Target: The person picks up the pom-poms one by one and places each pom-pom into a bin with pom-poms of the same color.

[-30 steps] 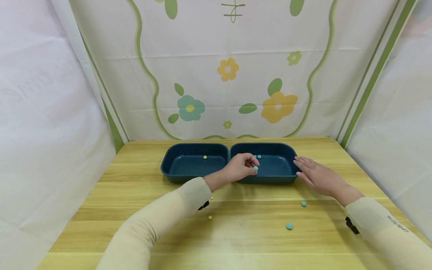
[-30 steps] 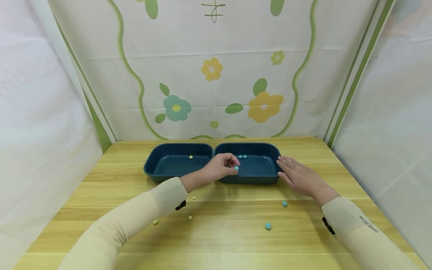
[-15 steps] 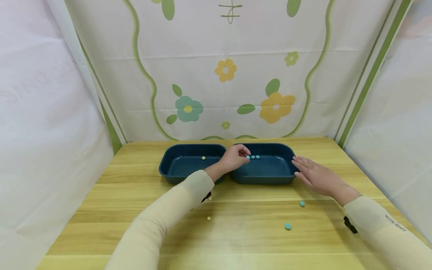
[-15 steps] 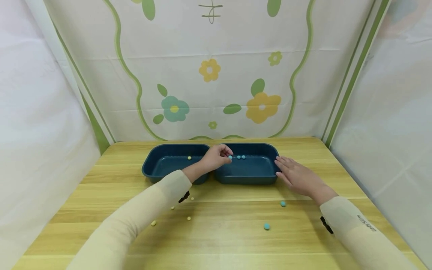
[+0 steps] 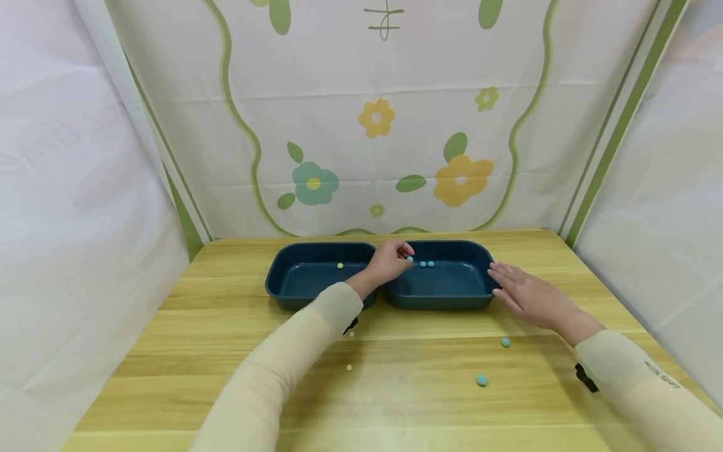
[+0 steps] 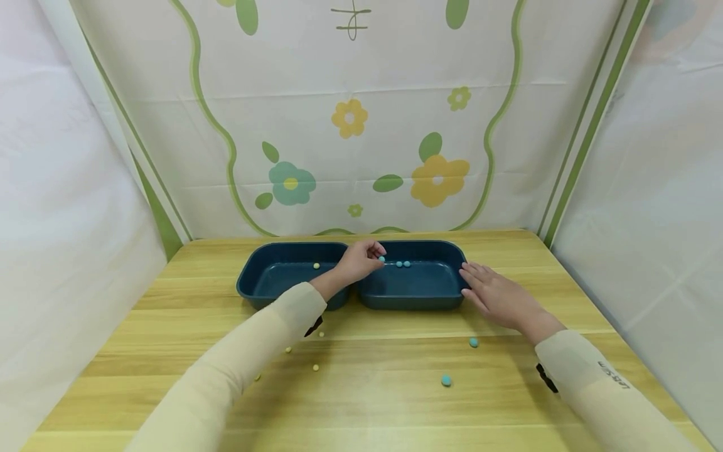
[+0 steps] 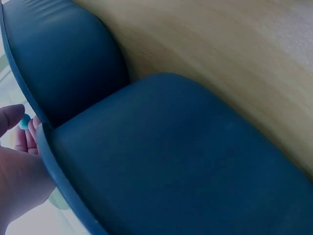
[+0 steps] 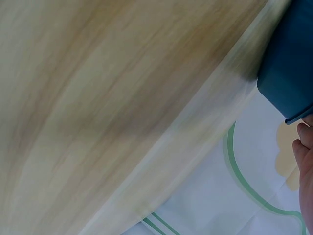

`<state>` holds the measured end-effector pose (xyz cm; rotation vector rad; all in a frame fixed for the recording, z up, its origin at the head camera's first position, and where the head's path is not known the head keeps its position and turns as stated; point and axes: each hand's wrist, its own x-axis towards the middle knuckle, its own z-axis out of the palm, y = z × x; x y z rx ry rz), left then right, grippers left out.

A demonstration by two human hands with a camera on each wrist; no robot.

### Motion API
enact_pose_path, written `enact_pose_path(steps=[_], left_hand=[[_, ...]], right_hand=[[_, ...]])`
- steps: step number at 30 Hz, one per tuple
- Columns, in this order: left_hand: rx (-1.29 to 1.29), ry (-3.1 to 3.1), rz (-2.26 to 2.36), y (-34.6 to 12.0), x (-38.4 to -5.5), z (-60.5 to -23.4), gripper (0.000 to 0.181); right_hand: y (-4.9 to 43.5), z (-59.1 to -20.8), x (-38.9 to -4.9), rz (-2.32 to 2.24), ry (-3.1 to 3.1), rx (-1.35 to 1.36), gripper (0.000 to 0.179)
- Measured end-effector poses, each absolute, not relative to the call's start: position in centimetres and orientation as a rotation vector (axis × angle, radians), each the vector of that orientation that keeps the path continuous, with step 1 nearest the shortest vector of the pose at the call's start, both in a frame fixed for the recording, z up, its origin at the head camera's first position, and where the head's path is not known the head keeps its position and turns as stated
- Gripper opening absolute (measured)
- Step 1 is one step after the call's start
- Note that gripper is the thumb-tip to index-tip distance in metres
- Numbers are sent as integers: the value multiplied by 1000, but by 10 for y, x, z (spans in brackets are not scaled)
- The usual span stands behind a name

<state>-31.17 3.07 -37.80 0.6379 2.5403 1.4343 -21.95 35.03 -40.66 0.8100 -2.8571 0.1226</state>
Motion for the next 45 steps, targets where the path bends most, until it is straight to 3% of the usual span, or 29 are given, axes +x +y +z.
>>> enact_pose_path(steps=[27, 45], left_hand=[[655, 2591, 1418, 28, -309, -385, 12], [831, 2410, 1434, 40, -283, -368, 12]], right_hand=[[350, -415, -219, 106, -2817, 823, 50], [350, -409, -221, 126, -2846, 811, 50]])
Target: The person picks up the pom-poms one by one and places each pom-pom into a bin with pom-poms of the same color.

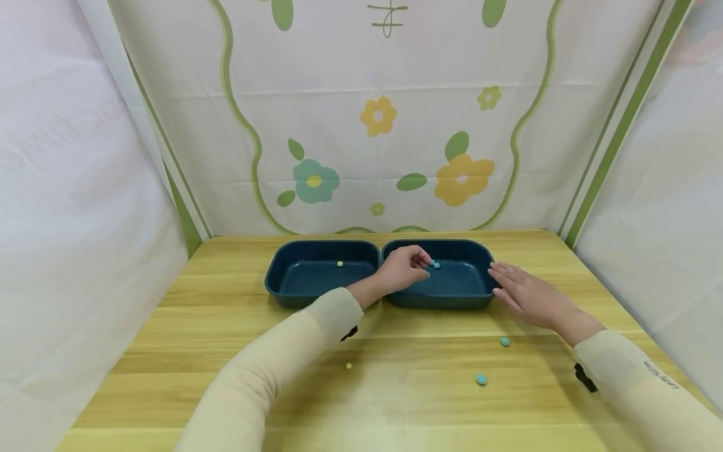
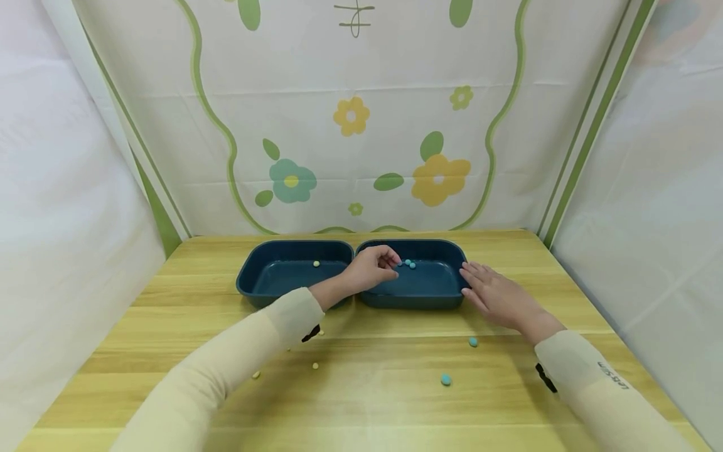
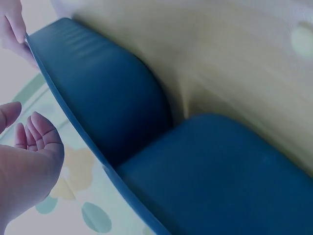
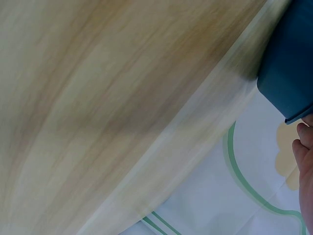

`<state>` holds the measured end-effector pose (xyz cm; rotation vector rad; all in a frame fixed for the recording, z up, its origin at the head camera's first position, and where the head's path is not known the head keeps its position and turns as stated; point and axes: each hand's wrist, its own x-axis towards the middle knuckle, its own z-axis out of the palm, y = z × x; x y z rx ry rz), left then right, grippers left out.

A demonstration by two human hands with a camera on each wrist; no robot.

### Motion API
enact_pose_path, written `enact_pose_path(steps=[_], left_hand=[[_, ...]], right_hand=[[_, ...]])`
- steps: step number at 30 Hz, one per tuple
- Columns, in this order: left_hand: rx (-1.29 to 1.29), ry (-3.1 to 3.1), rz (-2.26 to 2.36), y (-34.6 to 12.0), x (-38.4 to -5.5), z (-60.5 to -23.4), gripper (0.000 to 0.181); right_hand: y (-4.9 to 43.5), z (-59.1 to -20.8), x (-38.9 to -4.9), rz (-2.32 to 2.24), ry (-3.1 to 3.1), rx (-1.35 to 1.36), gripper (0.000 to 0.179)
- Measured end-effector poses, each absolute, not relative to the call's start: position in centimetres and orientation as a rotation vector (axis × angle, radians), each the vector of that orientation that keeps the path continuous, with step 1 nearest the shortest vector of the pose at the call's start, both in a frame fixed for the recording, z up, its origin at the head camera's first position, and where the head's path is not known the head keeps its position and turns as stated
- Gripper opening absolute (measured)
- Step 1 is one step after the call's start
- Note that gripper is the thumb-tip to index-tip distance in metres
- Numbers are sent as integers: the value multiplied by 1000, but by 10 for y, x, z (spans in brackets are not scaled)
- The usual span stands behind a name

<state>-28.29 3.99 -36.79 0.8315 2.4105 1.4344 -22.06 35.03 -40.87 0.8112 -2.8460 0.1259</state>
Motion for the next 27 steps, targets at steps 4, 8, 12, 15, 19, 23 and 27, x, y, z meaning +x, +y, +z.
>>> enact_pose_path(steps=[4, 8, 12, 15, 19, 23, 27], left_hand=[[850, 2368, 1454, 43, -274, -367, 13], [865, 2321, 1471, 47, -263, -367, 13], [894, 2284, 1462, 53, -253, -369, 14], [918, 2280, 1433, 59, -246, -370, 14], [960, 2265, 1410, 66, -238, -373, 15], [987, 2232, 1402, 73, -230, -377, 18], [1008, 2202, 1388, 77, -221, -382, 16]], right_hand=[[351, -409, -221, 124, -2848, 814, 51], [352, -410, -222, 115, -2854, 813, 51], [352, -410, -222, 118, -2848, 816, 50], [351, -409, -222, 125, -2841, 817, 50], [352, -410, -222, 127, -2827, 815, 50], [352, -411, -224, 122, -2835, 806, 51], [353, -411, -224, 117, -2829, 808, 51]])
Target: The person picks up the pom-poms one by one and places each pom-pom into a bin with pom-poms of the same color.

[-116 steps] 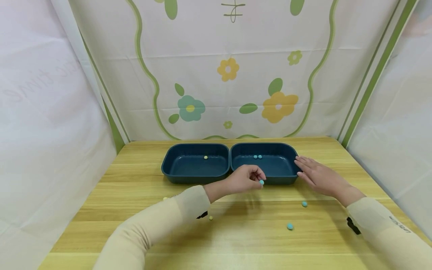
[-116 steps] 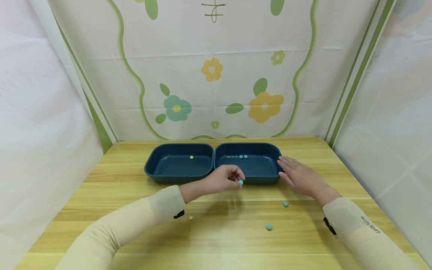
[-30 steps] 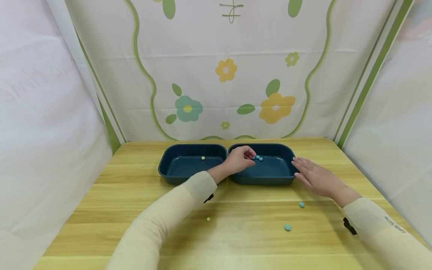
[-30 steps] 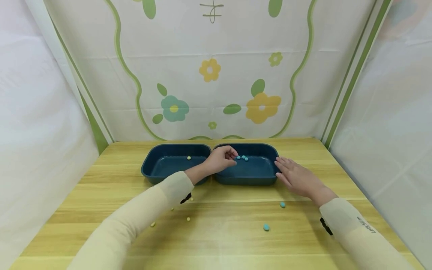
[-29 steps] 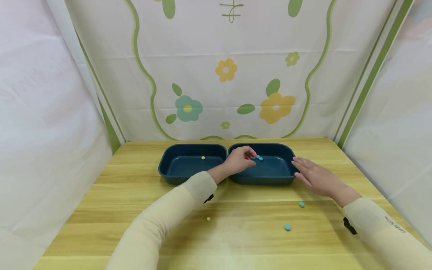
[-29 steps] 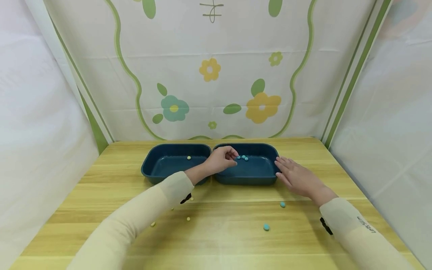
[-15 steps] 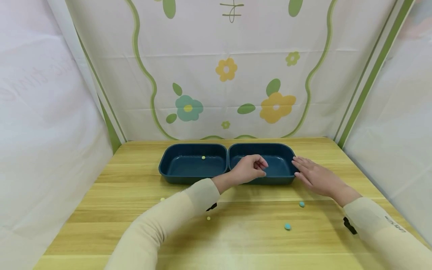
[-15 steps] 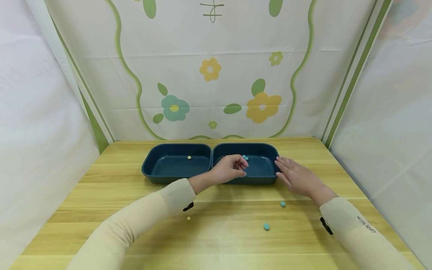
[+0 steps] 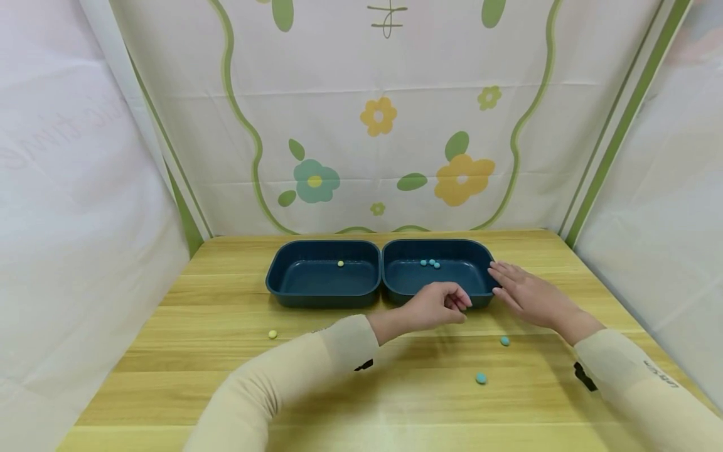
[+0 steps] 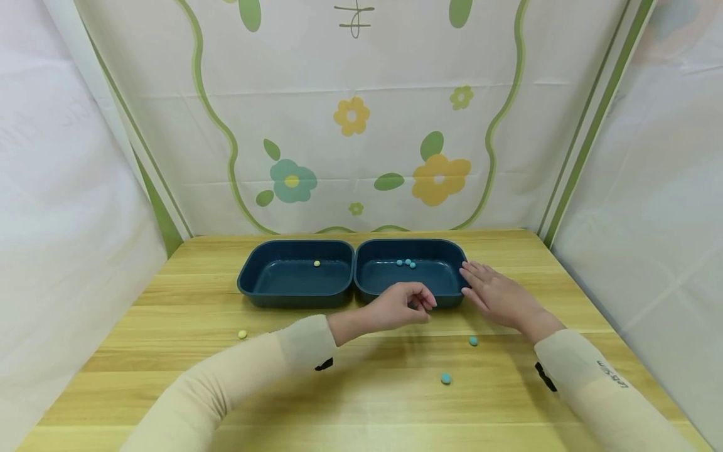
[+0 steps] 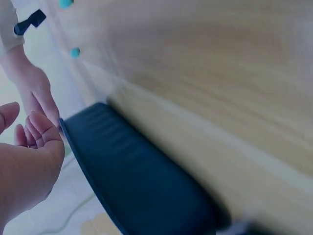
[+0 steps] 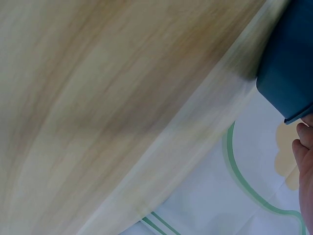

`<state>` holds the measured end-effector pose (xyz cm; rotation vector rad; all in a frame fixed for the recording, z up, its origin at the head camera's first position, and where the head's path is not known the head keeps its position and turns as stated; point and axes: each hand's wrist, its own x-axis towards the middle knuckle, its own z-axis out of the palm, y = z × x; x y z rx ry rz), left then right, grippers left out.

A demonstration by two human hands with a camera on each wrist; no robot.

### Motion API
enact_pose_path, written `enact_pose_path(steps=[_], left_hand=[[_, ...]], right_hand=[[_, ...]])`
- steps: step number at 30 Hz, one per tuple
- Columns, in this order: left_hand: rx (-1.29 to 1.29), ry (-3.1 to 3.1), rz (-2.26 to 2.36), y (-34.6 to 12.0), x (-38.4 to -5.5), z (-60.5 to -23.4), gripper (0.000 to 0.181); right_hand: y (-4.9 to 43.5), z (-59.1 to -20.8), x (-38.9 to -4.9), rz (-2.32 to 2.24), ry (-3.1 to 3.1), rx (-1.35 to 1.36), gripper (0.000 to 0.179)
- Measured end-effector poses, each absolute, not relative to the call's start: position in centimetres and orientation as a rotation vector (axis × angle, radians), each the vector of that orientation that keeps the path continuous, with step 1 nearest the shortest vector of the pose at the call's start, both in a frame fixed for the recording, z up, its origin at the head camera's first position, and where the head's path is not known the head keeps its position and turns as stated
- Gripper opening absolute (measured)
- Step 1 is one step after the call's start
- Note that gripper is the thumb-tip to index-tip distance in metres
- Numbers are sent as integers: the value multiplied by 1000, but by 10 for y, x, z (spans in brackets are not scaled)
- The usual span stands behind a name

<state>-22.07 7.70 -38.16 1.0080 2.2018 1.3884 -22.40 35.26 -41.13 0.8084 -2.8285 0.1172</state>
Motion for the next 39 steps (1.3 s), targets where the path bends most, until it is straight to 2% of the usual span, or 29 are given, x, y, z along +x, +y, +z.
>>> enact_pose_path(steps=[21, 39], left_hand=[[1011, 2144, 1190, 97, -182, -414, 20], [1154, 2271, 777, 106, -173, -420, 22]], right_hand=[[350, -410, -222, 115, -2848, 812, 50], [350, -407, -220, 127, -2869, 798, 52]])
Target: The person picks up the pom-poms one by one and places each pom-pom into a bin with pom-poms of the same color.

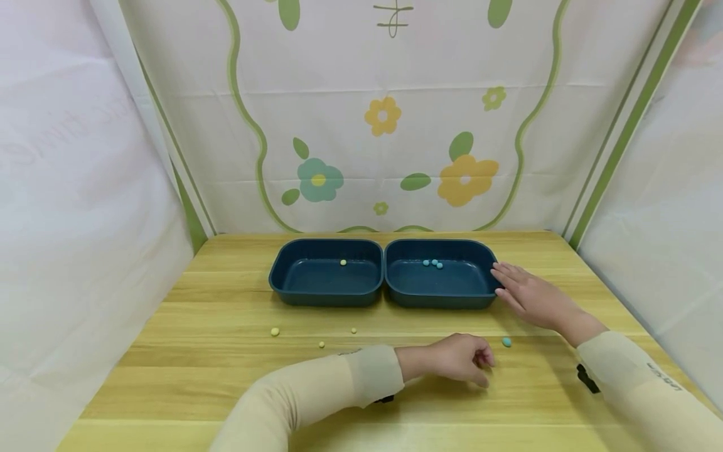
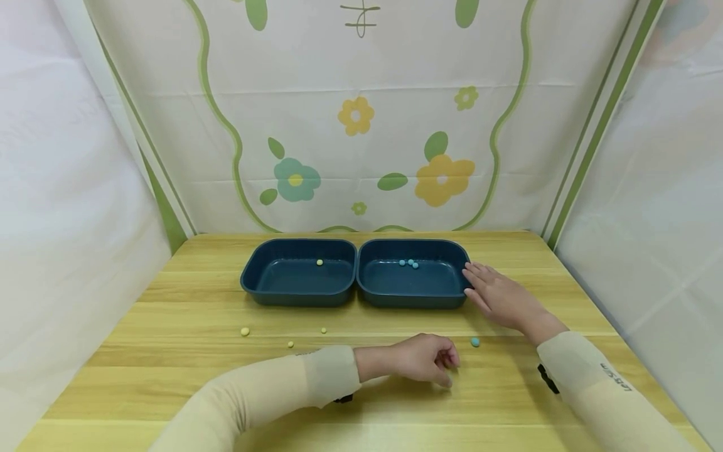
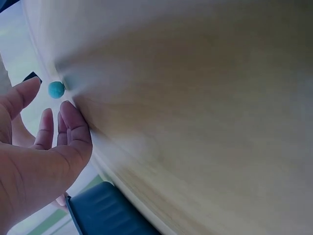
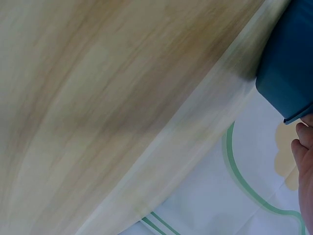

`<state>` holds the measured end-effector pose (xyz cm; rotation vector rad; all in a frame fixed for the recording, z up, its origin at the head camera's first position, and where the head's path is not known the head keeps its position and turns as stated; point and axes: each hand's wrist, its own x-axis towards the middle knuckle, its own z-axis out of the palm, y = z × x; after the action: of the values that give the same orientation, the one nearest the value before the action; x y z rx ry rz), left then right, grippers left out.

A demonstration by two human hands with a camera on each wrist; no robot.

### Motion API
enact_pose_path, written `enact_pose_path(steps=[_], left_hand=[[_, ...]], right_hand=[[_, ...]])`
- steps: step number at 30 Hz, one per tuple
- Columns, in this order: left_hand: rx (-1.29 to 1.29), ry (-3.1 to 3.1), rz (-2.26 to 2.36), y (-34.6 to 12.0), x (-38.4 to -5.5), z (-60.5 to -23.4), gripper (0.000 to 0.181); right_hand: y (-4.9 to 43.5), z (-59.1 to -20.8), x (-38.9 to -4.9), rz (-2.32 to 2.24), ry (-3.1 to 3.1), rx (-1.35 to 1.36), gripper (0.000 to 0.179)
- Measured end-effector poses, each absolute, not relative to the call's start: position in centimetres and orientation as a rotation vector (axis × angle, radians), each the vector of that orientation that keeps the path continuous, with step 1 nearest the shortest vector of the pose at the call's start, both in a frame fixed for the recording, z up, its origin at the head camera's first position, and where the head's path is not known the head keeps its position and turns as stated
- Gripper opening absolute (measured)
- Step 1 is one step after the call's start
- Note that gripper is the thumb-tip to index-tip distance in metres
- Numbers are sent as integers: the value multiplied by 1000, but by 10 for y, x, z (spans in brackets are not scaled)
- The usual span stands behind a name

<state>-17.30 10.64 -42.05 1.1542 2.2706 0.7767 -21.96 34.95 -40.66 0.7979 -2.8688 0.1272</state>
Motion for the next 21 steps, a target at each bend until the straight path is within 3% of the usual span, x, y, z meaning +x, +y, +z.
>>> enact_pose_path(steps=[21], left_hand=[[1303, 2373, 515, 114, -169, -419, 20]], right_hand=[[348, -403, -216, 133, -2869, 794, 51]])
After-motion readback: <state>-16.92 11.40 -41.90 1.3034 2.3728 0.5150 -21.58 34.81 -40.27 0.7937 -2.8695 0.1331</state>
